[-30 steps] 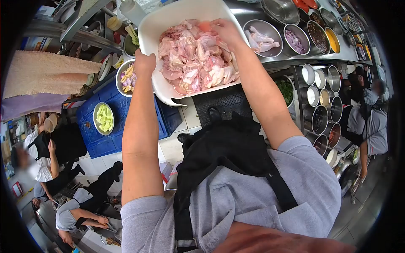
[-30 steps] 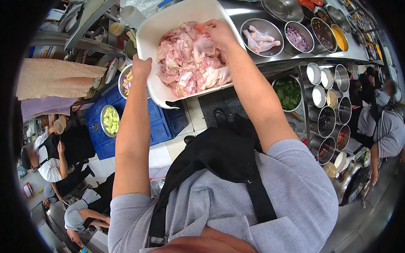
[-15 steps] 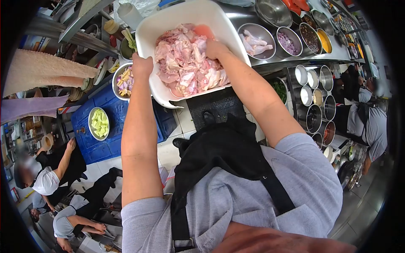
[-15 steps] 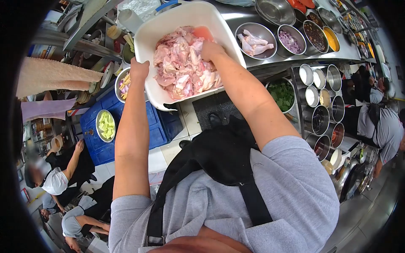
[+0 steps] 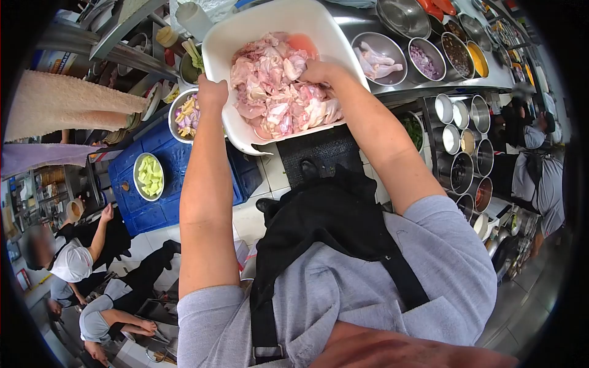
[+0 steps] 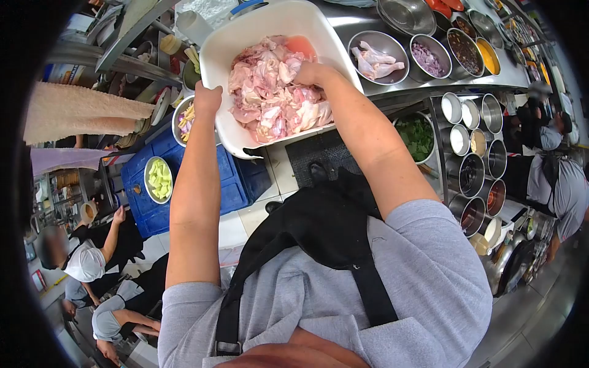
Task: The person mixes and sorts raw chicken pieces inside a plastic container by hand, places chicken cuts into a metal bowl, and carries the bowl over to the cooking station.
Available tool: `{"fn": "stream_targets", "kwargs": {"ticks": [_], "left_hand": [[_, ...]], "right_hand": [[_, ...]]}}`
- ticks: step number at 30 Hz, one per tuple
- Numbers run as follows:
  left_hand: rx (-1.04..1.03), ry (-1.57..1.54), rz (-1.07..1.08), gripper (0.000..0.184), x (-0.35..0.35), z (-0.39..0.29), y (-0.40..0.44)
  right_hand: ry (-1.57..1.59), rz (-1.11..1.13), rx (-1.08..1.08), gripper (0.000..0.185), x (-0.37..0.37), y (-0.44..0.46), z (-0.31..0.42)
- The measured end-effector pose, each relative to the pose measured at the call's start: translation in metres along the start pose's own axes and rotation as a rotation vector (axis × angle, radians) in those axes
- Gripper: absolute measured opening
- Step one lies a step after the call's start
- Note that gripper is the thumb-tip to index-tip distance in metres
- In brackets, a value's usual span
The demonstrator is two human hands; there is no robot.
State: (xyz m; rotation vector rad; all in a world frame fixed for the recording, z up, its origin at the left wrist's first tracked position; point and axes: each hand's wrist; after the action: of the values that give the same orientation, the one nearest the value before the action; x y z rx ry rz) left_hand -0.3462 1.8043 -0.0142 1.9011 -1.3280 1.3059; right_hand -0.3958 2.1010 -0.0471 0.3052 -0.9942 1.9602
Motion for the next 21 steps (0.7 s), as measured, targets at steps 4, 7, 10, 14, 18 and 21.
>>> {"fn": "stream_targets", "kwargs": {"ticks": [4, 7, 10, 14, 18, 21], "left_hand": [[-0.003, 0.007, 0.003, 0.058, 0.000, 0.000, 0.004], [-0.011, 0.006, 0.012, 0.058, -0.005, 0.006, 0.005], [-0.033, -0.007, -0.010, 0.058, -0.007, 0.007, 0.008], [-0.056, -0.048, 0.009, 0.058, -0.009, 0.010, 0.010], [-0.038, -0.068, 0.006, 0.058, 0.000, -0.001, -0.004], [-0.058, -0.159, -0.036, 0.052, -0.004, 0.005, -0.001]], "right_hand": [[0.012, 0.083, 0.059, 0.072, 0.008, 0.010, -0.015], [0.038, 0.064, 0.046, 0.055, 0.014, -0.020, -0.003], [-0.061, 0.035, 0.133, 0.037, 0.024, -0.033, 0.002], [-0.360, -0.003, 0.269, 0.028, 0.058, -0.081, 0.026], [-0.759, 0.191, 0.435, 0.026, 0.025, -0.107, -0.001], [-0.704, -0.052, 0.331, 0.034, -0.011, -0.120, -0.016]]}}
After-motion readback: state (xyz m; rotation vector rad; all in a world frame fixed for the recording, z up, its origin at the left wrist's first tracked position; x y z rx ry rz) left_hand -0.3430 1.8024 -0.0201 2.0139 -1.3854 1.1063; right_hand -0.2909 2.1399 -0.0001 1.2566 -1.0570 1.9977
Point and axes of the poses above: each hand's wrist, its own y-axis towards the middle knuckle, its own x-axis out of the back of the hand, z = x × y, and after that the axes turned 11 degrees about y, right-handed
